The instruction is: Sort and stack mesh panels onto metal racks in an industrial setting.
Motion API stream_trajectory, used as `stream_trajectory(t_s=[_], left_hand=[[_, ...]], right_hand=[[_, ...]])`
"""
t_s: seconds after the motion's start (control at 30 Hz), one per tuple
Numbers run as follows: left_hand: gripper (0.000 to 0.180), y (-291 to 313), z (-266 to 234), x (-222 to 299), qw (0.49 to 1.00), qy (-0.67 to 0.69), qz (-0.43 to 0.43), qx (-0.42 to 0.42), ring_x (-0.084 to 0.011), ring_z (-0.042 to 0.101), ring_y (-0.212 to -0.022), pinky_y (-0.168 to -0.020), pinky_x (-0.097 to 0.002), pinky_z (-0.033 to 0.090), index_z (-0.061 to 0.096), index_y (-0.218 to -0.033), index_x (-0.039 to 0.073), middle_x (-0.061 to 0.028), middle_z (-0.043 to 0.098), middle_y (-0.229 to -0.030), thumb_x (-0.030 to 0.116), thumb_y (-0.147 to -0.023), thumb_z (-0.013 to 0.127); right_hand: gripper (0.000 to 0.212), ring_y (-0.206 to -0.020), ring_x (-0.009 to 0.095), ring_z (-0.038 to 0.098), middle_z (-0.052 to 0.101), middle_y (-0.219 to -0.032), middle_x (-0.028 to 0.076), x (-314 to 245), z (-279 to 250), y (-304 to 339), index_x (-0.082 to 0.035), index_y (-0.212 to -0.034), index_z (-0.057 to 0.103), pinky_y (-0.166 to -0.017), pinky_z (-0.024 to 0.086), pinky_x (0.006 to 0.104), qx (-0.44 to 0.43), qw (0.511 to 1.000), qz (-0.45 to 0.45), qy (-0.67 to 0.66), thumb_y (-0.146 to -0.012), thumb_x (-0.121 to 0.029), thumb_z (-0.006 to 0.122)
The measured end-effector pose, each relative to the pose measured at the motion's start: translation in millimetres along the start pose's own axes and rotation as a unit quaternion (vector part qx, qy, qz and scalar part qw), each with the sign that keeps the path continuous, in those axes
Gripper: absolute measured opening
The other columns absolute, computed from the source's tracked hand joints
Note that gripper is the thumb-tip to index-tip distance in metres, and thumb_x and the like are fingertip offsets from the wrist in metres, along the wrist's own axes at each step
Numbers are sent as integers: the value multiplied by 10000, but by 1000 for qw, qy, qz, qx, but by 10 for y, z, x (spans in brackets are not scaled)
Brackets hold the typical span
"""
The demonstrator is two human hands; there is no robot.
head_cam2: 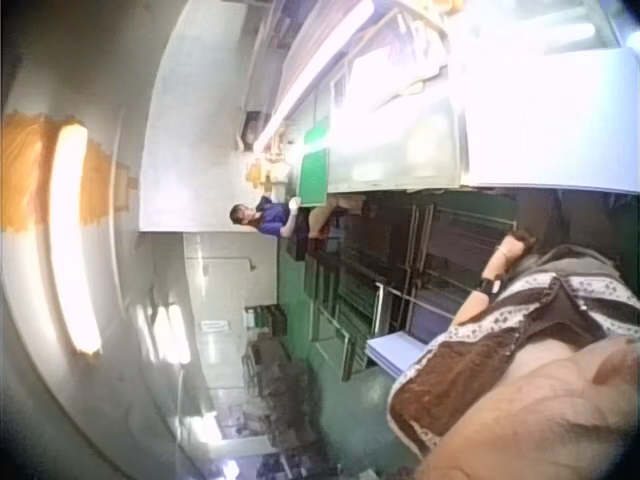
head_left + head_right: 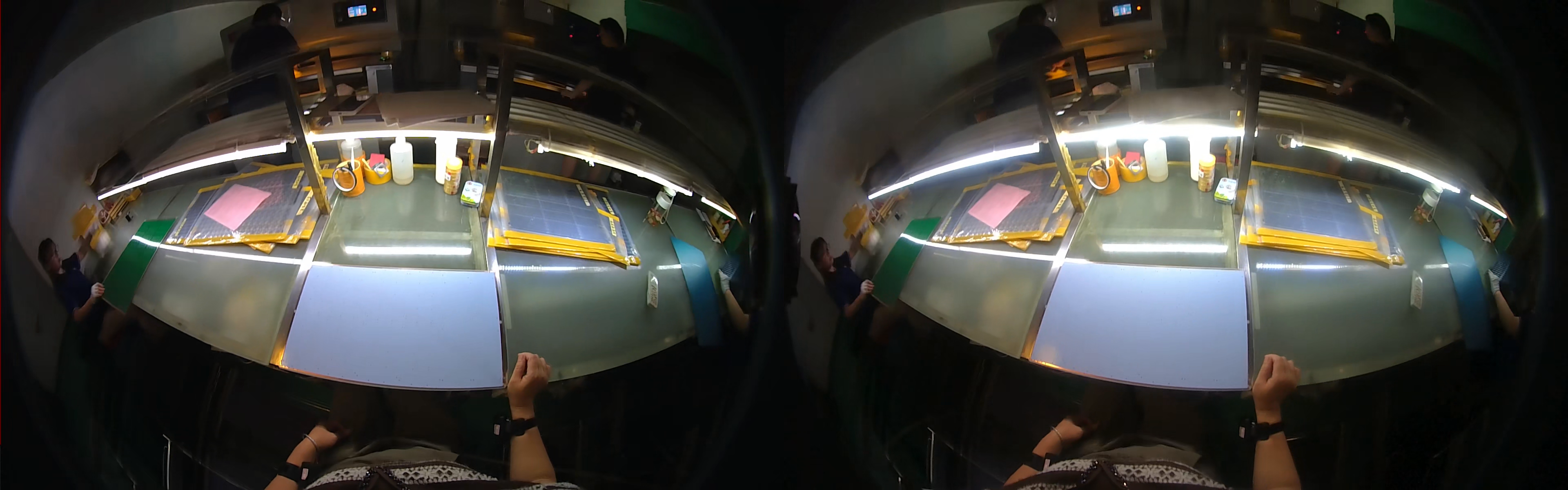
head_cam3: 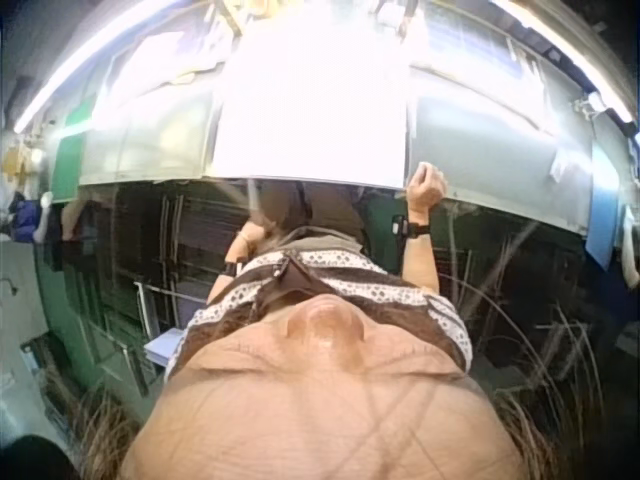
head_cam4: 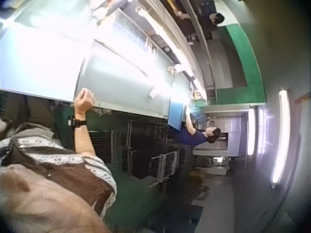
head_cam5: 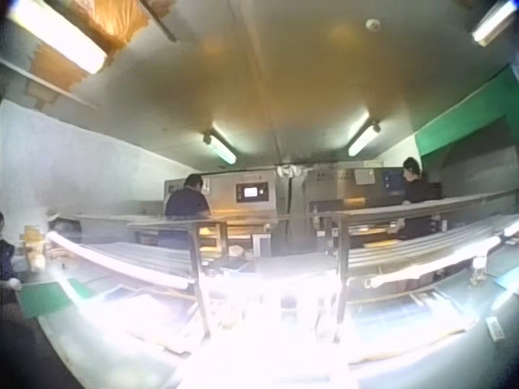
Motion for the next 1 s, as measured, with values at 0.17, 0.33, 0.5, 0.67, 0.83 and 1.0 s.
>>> stream_trajectory(t_s=[0.17,0.33,0.5,0.67,0.83,1.0], left_hand=[[323,-170,34,-83,993,-47,-29,-108,-216,621,-862,-786,-316,473,674,-938,74,-114,661,-948,366,-812,616],[424,-307,177,-310,991,-95,6,-96,-242,569,-1012,-901,-313,409,661,-998,87,-115,621,-1078,457,-853,514],[431,-142,87,100,989,-78,7,-123,-250,572,-987,-895,-314,408,661,-983,72,-123,628,-1049,457,-839,532],[364,-205,204,-429,999,-7,0,-51,-198,586,-891,-809,-336,447,653,-1001,86,-82,641,-1003,396,-822,589],[322,-220,232,-487,991,130,-24,1,-174,573,-796,-714,-325,451,663,-975,98,-59,645,-915,374,-815,614],[221,-30,-44,-249,940,299,-162,-1,-135,588,-719,-619,-291,474,675,-949,81,-36,646,-812,236,-793,660]], right_hand=[[118,-609,285,500,518,-627,87,21,-26,16,-70,-695,532,-574,357,393,33,999,-8,-10,-809,-92,516],[119,-635,286,508,532,-657,89,13,-26,46,-58,-709,528,-613,361,388,9,1000,-4,-3,-819,-104,517],[121,-646,290,514,531,-656,90,72,16,129,-61,-704,523,-620,369,390,-3,1000,-12,-3,-816,-106,513],[121,-645,275,520,523,-647,95,61,47,157,-50,-695,519,-597,378,376,45,999,-23,15,-806,-97,521],[192,-672,271,589,626,-735,103,-181,-221,5,-42,-811,634,-611,467,359,10,996,-64,59,-880,-188,530],[193,-640,283,583,621,-699,107,690,345,265,-54,-774,638,-587,468,374,-38,995,-65,65,-868,-200,553]])
Point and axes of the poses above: each hand's wrist, its own y-axis away from the middle knuckle, its own z-axis out of the palm, x = y × z, the point moved 3 cm from there along -y, towards the middle knuckle
